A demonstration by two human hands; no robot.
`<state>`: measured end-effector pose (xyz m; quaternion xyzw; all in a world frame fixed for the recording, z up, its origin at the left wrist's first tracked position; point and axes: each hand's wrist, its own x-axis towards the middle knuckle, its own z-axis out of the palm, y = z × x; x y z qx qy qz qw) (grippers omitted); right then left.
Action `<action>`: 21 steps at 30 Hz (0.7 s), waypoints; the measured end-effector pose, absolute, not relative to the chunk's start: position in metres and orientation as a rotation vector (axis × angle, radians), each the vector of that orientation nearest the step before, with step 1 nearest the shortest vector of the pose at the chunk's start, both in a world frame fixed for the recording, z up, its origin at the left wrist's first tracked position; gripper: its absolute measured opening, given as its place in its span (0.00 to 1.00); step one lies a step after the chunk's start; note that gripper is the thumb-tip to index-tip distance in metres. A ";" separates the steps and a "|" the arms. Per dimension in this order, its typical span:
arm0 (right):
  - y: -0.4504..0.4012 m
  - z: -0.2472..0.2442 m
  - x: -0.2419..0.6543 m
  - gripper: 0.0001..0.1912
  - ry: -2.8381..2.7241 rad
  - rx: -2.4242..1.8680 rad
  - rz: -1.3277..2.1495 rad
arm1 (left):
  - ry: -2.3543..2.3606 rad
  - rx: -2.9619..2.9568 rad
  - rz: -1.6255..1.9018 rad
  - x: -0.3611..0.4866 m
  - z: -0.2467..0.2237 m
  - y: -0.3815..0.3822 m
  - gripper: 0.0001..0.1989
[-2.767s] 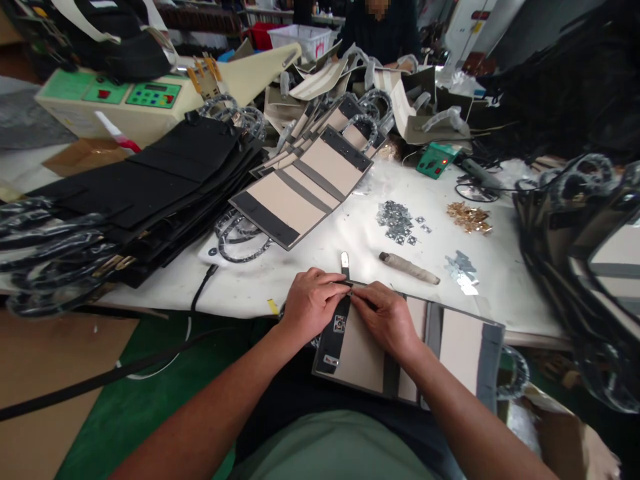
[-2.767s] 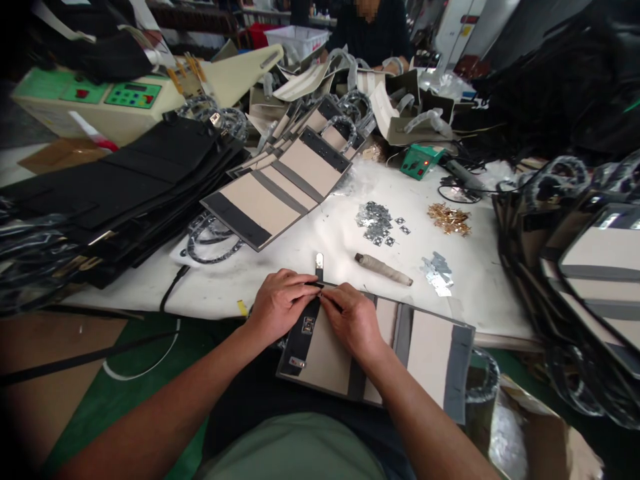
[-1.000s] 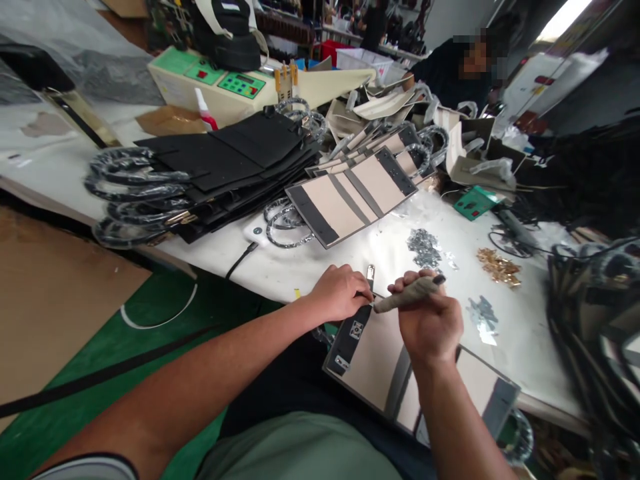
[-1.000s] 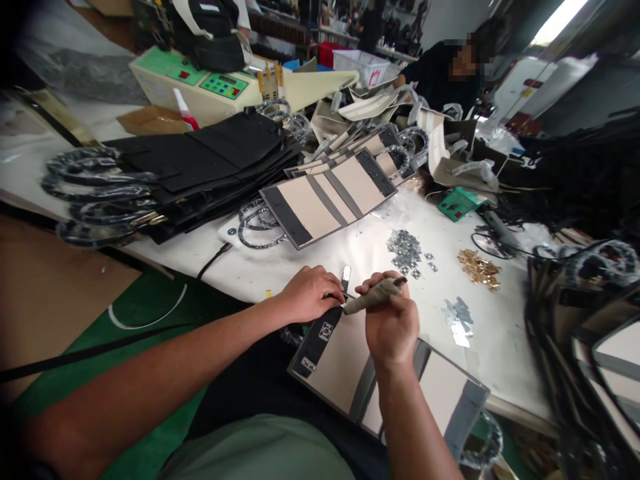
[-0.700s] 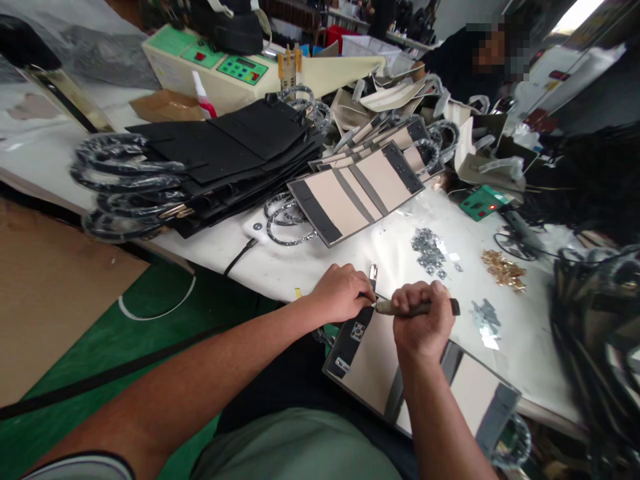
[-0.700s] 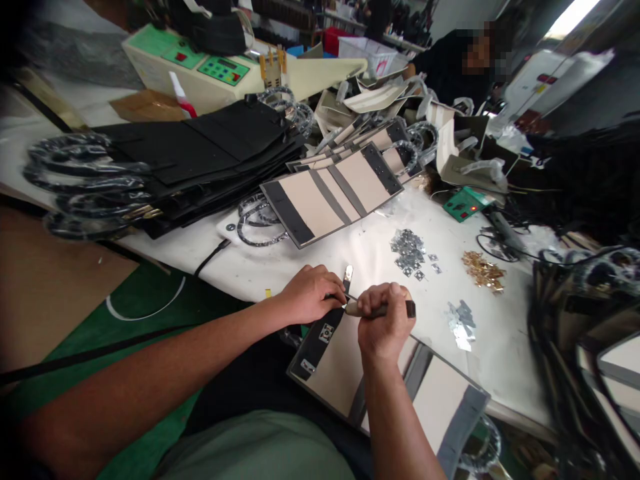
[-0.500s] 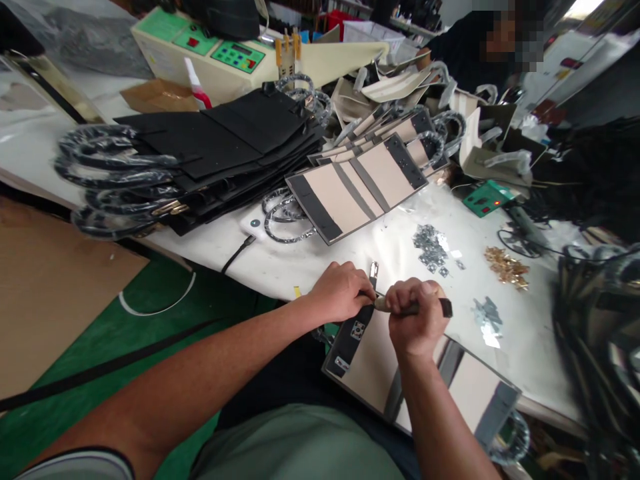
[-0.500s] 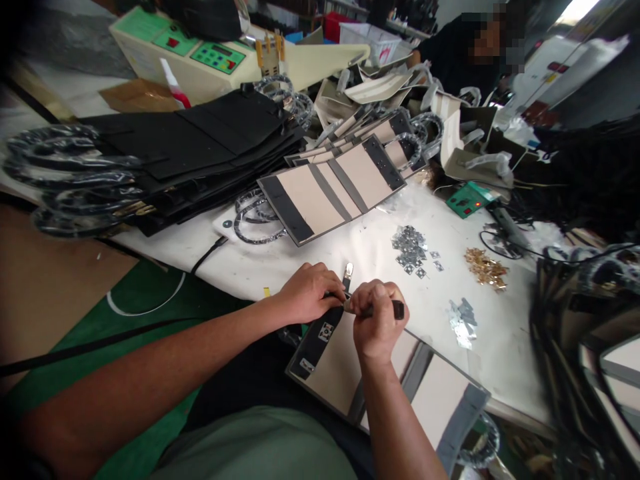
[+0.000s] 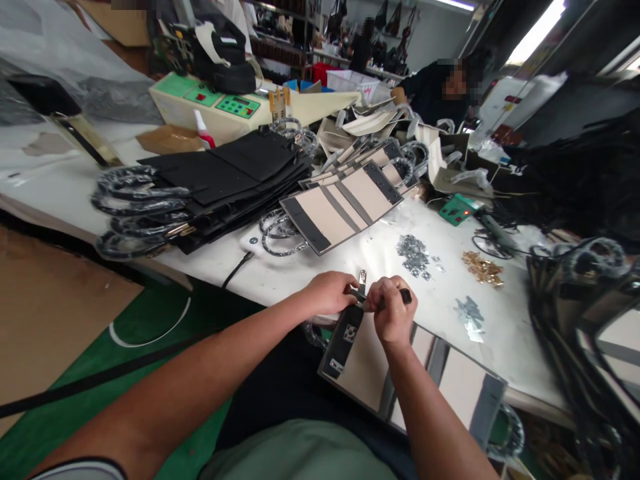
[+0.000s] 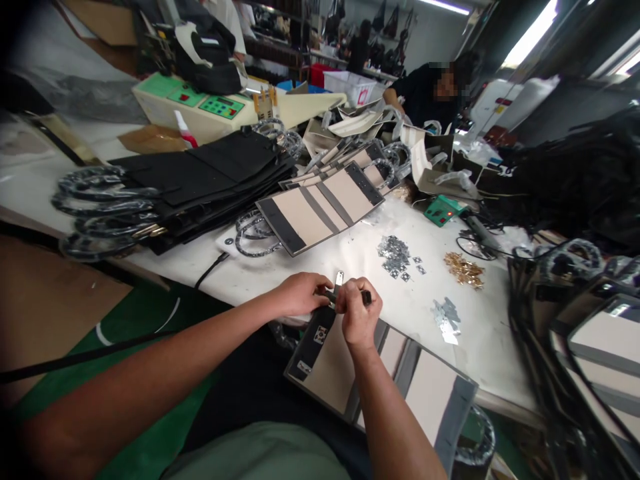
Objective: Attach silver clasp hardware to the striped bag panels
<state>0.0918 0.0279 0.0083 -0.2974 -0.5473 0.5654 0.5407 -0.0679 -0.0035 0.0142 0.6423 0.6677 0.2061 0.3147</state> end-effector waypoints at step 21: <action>0.027 0.032 0.084 0.23 -1.565 -0.794 1.269 | 1.706 1.409 0.469 -0.070 0.010 0.023 0.09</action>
